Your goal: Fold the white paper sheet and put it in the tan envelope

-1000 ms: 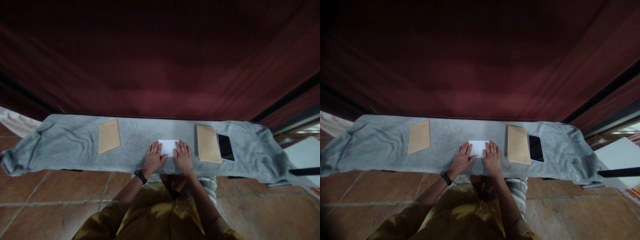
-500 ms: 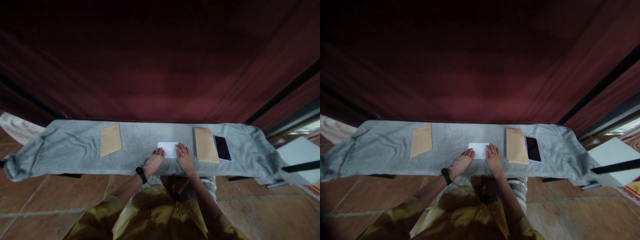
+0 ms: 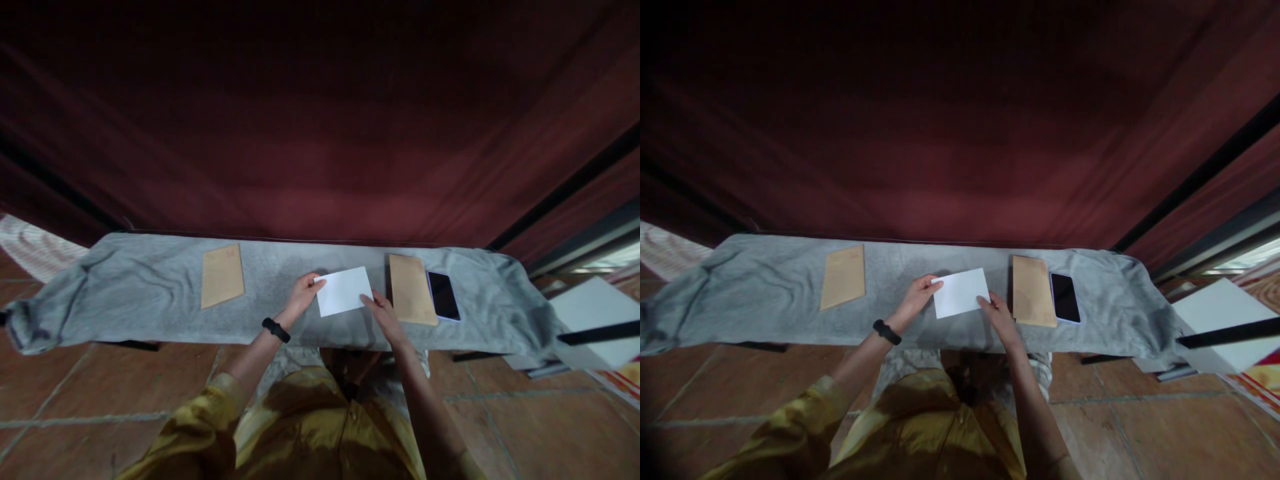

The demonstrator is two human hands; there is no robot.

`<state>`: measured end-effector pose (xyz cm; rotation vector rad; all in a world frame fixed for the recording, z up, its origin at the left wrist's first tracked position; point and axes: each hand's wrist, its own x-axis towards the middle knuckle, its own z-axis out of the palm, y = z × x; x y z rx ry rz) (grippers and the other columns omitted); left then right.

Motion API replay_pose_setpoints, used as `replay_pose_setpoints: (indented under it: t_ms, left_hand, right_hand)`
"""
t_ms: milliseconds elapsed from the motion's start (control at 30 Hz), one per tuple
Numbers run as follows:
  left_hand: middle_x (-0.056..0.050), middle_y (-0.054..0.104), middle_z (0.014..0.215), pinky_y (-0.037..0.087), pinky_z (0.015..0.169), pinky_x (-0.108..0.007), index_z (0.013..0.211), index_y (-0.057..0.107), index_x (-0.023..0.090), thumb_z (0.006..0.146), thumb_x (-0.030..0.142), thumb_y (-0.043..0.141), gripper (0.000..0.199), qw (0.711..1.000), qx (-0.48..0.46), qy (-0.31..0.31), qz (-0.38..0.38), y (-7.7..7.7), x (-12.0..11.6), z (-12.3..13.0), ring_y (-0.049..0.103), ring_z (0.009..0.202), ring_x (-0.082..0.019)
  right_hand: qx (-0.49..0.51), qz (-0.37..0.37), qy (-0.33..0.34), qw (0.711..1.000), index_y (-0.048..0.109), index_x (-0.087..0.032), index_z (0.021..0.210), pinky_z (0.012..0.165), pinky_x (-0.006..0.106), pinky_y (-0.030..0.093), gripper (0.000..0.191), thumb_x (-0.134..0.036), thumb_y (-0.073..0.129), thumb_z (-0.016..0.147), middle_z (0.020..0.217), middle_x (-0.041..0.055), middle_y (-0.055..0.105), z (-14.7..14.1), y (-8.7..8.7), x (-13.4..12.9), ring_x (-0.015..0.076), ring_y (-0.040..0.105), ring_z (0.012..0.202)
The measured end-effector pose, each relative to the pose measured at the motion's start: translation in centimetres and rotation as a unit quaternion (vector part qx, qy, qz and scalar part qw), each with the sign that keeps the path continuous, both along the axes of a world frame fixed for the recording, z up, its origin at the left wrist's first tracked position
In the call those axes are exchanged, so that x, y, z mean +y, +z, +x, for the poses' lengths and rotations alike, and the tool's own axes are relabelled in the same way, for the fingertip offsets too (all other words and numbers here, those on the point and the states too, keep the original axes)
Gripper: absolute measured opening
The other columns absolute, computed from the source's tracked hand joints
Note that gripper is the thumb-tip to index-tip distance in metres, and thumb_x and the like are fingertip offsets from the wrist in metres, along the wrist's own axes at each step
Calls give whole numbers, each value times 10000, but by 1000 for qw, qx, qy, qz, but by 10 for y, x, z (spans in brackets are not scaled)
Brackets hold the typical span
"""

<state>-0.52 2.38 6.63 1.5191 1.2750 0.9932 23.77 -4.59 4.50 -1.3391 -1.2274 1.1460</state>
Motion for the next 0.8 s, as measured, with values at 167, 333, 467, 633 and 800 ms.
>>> replay_pose_setpoints:
  t_ms: [167,333,467,633,800]
  left_hand:
    - [30,599,661,422,584,-230,988,684,167,845,342,629,233,998,46,48,4,-22,9,11,553,608,-132]
    - [-13,673,788,489,767,-301,1151,688,194,850,204,646,304,989,125,82,19,-29,12,14,630,747,-179]
    - [-98,685,1217,460,1006,-376,1288,634,216,883,156,595,411,962,251,84,63,-28,5,21,633,1121,-243]
    - [-146,458,1546,343,1171,-440,1440,511,167,987,291,465,473,877,446,32,174,-39,-29,36,455,1401,-270]
    - [-146,367,1605,243,1231,-476,1536,373,124,1013,440,393,611,852,491,-22,179,-59,-67,42,304,1505,-269]
  right_hand:
    - [-185,-41,-69,979,693,-179,893,643,269,461,313,-452,540,893,741,22,698,-19,-11,2,189,628,708]
    - [-400,-66,-95,909,628,-153,1208,706,284,461,326,-330,524,955,953,109,749,-34,-20,-2,225,692,821]
    - [-477,-67,-90,872,509,-140,1386,749,313,484,423,-304,479,997,1081,157,737,-44,-23,-6,255,711,893]
    - [-504,-32,-98,858,481,-142,1409,852,322,487,417,-272,431,1016,1184,157,688,-49,-28,-10,253,666,1047]
    - [-525,17,-120,842,527,-127,1369,931,405,474,412,-300,439,1005,1223,183,631,-46,-33,-12,289,587,1122]
